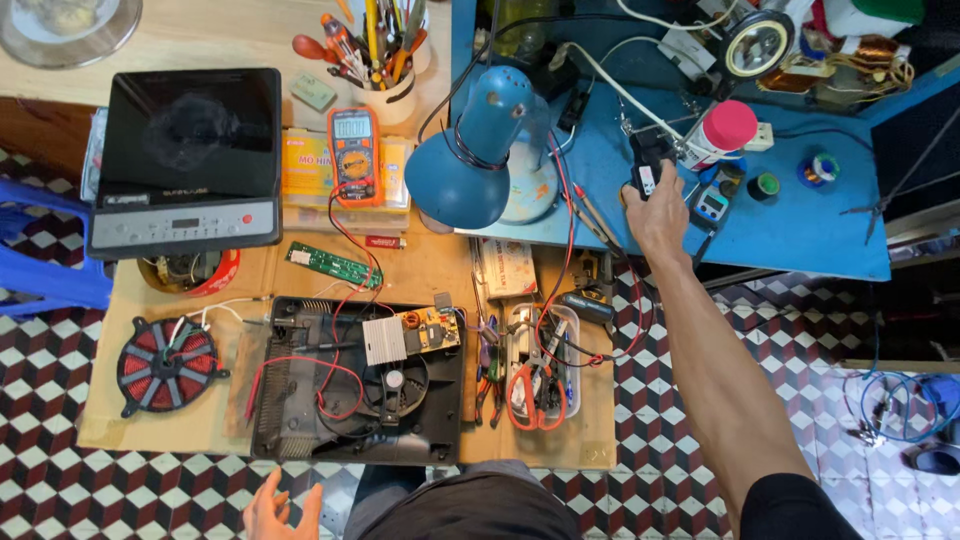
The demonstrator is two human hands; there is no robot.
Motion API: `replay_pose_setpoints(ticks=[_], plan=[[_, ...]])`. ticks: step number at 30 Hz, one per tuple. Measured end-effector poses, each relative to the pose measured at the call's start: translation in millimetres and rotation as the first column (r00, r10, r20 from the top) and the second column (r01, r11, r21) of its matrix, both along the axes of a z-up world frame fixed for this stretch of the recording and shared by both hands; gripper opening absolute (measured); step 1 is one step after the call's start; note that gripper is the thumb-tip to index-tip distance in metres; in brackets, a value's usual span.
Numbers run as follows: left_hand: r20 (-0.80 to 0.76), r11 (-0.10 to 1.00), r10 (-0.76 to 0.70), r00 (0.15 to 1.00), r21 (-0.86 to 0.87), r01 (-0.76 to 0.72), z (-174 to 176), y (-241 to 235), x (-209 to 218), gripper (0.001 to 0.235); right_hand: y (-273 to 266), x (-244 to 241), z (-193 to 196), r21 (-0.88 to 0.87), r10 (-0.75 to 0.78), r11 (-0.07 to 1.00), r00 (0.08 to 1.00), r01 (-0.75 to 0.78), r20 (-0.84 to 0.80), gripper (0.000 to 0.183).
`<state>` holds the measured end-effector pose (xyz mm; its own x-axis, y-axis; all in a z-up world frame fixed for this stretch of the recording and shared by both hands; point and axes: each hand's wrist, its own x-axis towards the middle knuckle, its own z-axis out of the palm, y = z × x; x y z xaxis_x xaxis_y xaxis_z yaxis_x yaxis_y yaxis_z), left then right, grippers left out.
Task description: The person uses a multimeter to test points on a circuit board and a power supply unit inside a disassembled appliance. They connect and disconnect probes, flip the board, and reposition components while checking readings.
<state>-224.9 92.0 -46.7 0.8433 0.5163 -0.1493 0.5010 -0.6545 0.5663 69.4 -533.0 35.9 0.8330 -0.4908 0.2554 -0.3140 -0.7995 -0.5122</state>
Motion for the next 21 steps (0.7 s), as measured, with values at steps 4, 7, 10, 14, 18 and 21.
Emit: replay_pose_setpoints(ticks=[4, 7, 10, 14, 18, 21], plan=[[0.046, 0.994, -0.08, 0.996, -0.065, 0.083, 53.7, -42.4, -18.0, 0.07, 10.2, -30.0, 2.4, -0.196, 0.128, 0.977, 0.966, -0.084, 0.226, 0.059], [-0.024, 0.983, -0.063, 0.998, -0.175, 0.058, 95.3, -72.8, -9.8, 0.064, 29.1, -44.9, -13.5, -0.237, 0.302, 0.927, 0.953, -0.289, 0.018, 0.04], [-0.025, 0.977, -0.07, 0.997, -0.204, 0.063, 123.6, -100.5, 6.8, 0.063, 31.4, -42.5, -32.7, -0.282, 0.3, 0.908, 0.95, -0.311, -0.083, 0.046], [0.024, 0.969, -0.096, 0.995, -0.228, 0.099, 142.0, -117.2, 10.5, 0.062, 18.9, -49.1, -51.9, -0.374, 0.264, 0.874, 0.949, -0.311, -0.171, 0.027], [0.028, 0.958, -0.12, 0.992, -0.26, 0.123, 137.5, -126.1, 6.0, 0.059, -2.0, -40.5, -59.2, -0.332, 0.231, 0.905, 0.963, -0.264, -0.137, 0.028], [-0.039, 0.954, -0.151, 0.988, -0.268, 0.135, 132.5, -130.4, 8.6, 0.058, -10.6, -41.0, -45.9, -0.332, 0.238, 0.908, 0.966, -0.257, -0.098, 0.025]])
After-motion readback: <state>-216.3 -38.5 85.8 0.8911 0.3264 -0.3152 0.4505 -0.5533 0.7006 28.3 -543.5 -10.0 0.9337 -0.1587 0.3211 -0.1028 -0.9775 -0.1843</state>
